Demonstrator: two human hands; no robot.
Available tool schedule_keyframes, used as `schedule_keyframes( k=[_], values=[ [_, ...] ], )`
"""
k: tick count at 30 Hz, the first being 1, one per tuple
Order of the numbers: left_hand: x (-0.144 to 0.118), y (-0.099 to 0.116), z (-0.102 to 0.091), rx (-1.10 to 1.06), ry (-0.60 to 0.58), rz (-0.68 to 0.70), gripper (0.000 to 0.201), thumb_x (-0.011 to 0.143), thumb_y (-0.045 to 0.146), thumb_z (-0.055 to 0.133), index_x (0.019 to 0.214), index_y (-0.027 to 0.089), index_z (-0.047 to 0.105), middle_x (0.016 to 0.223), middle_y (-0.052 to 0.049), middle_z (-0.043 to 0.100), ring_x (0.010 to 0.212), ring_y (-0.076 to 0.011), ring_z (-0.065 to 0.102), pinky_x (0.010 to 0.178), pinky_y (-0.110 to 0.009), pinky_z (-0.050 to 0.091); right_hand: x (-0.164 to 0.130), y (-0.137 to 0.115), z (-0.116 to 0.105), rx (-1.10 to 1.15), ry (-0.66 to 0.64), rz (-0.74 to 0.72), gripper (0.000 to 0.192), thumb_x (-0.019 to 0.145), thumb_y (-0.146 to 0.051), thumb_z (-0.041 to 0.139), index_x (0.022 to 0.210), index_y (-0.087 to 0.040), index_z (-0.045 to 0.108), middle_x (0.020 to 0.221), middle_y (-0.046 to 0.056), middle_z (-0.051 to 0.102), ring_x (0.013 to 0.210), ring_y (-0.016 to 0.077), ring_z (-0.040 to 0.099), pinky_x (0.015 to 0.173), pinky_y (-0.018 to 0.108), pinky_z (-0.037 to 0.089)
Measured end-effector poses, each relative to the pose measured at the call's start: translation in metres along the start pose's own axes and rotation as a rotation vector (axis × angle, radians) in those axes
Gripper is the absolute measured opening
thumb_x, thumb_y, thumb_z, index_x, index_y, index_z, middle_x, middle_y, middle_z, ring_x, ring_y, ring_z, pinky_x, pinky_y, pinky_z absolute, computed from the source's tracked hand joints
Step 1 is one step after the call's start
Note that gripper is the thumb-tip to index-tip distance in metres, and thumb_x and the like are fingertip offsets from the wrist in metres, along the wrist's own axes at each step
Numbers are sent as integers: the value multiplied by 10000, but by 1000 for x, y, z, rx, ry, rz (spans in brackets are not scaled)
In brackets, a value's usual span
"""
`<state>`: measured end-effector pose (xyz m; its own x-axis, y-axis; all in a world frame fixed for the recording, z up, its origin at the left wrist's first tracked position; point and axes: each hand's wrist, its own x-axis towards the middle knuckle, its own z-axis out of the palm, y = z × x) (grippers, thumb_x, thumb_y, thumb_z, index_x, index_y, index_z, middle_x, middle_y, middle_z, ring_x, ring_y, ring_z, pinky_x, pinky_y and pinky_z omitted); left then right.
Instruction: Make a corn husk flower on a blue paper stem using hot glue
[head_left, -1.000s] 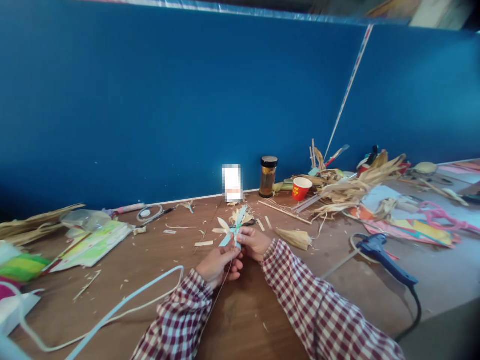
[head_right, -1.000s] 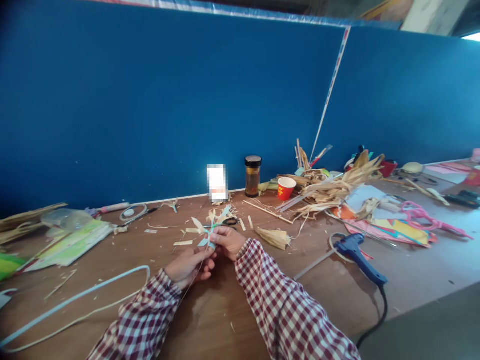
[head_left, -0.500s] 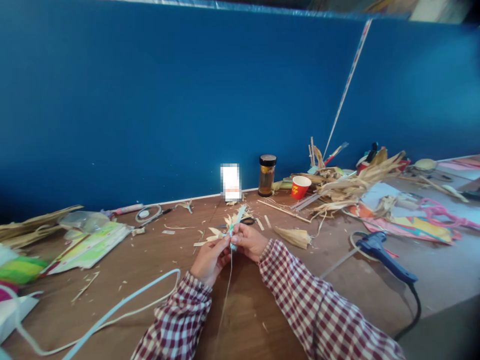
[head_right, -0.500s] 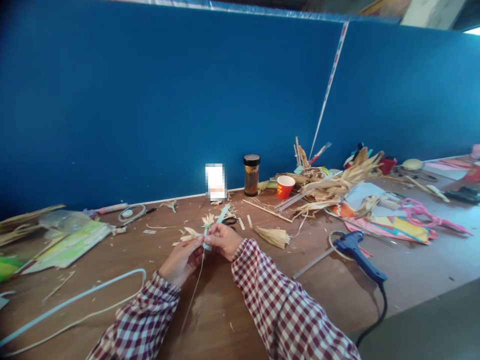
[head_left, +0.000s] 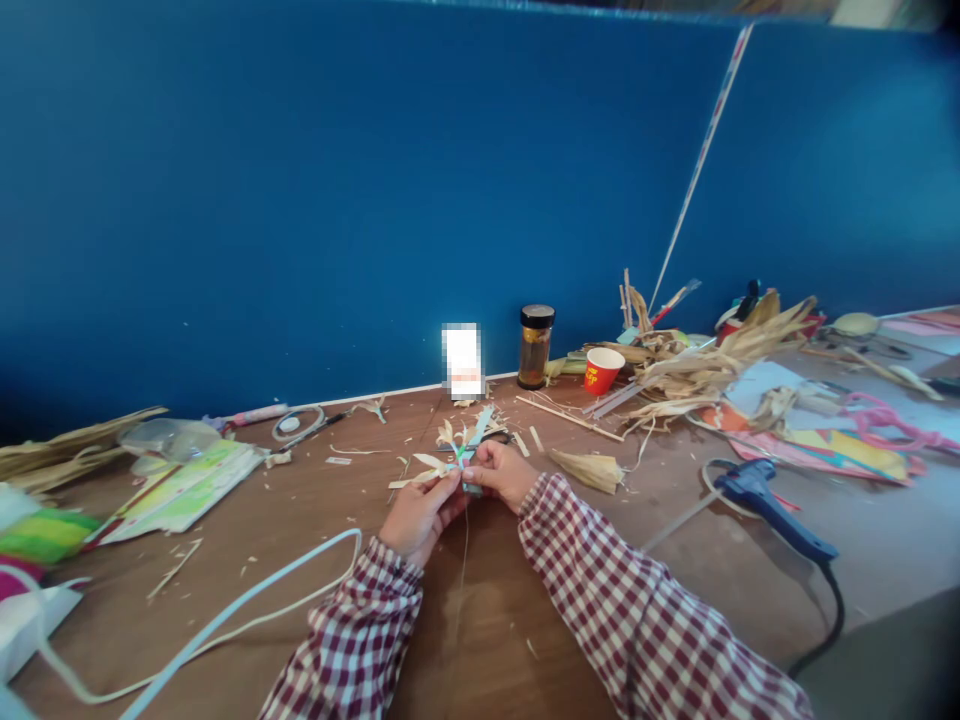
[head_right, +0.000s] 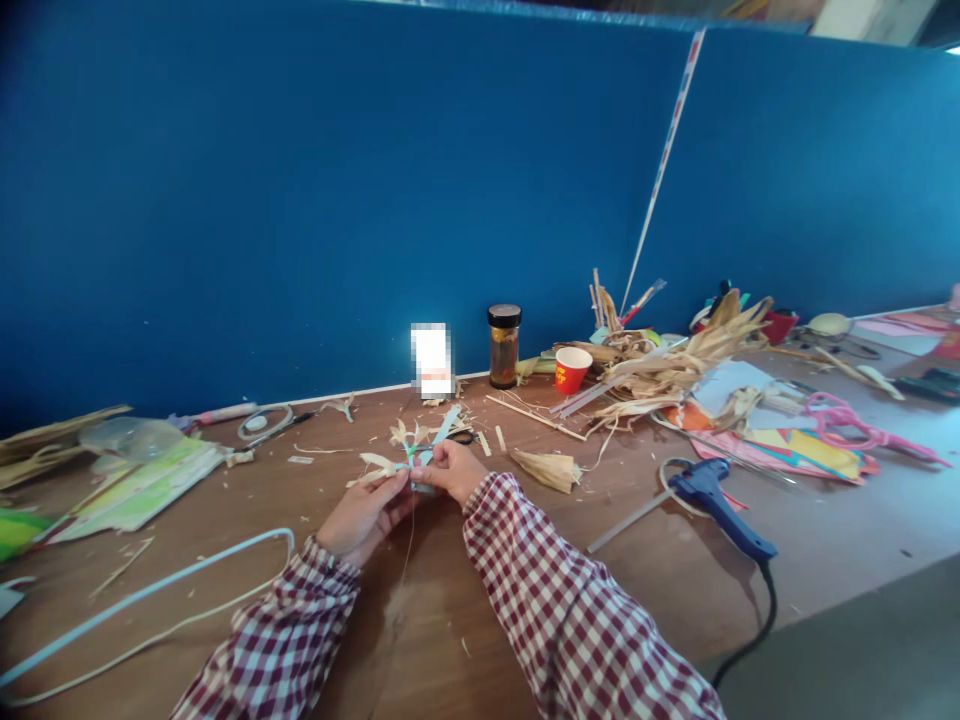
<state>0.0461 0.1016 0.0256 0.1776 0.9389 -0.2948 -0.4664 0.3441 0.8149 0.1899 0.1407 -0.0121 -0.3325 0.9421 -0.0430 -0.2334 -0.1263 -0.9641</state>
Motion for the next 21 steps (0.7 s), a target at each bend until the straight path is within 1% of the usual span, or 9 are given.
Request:
schedule_keyframes(
  k=[2, 5, 8, 10, 12, 15, 18, 21],
  values=[
    [1, 0, -2, 8, -22, 6, 134, 635, 122, 732, 757, 131, 677, 750, -20, 684, 673, -112, 618, 609, -196, 526, -1, -1, 0, 19, -9, 7, 445, 550, -362, 766, 690, -212, 371, 512, -109, 444, 449, 62, 420, 459, 200, 315],
    [2, -1, -4, 16, -13, -2, 207, 595, 134, 762, 782, 143, 674, 758, -7, 688, 660, -105, 623, 608, -183, 528, -4, -3, 3, 98, -28, 49, 469, 529, -368, 779, 683, -204, 367, 512, -109, 440, 456, 60, 428, 458, 196, 325],
    [3, -2, -3, 26, 9, 2, 193, 581, 147, 769, 744, 143, 666, 704, 7, 676, 612, -95, 614, 577, -177, 531, -7, -6, 6, 173, -39, 90, 503, 493, -374, 796, 673, -198, 360, 507, -109, 449, 463, 63, 450, 459, 194, 349],
    [3, -3, -2, 38, 25, 11, 168, 587, 144, 762, 722, 143, 662, 679, 9, 670, 586, -92, 607, 563, -180, 535, -9, -9, 7, 180, -34, 113, 504, 484, -372, 802, 685, -193, 376, 525, -101, 480, 481, 71, 482, 473, 201, 382],
    [3, -3, -2, 60, 33, 9, 151, 599, 137, 750, 719, 148, 659, 659, 14, 663, 562, -87, 600, 551, -182, 537, -11, -13, 5, 163, -45, 143, 488, 486, -359, 805, 716, -186, 410, 584, -78, 536, 527, 85, 527, 505, 218, 429],
    [3, -4, -3, 98, 29, -9, 142, 609, 145, 745, 715, 147, 650, 631, 14, 653, 541, -88, 593, 542, -192, 540, -14, -20, -1, 85, -114, 196, 443, 512, -328, 800, 775, -169, 481, 689, -37, 590, 599, 100, 570, 532, 229, 473],
    [2, -5, -5, 118, 2, -33, 163, 611, 164, 749, 735, 135, 647, 652, -7, 660, 573, -108, 610, 566, -222, 552, -16, -26, -8, -26, -192, 217, 399, 551, -309, 784, 821, -159, 530, 703, -30, 588, 607, 92, 571, 509, 200, 473],
    [1, -6, -5, 129, -26, -54, 162, 621, 166, 746, 741, 130, 643, 664, -20, 664, 586, -116, 620, 568, -222, 553, -17, -28, -11, -88, -232, 199, 396, 570, -307, 771, 843, -160, 524, 703, -36, 579, 601, 89, 573, 506, 198, 485]
  ],
)
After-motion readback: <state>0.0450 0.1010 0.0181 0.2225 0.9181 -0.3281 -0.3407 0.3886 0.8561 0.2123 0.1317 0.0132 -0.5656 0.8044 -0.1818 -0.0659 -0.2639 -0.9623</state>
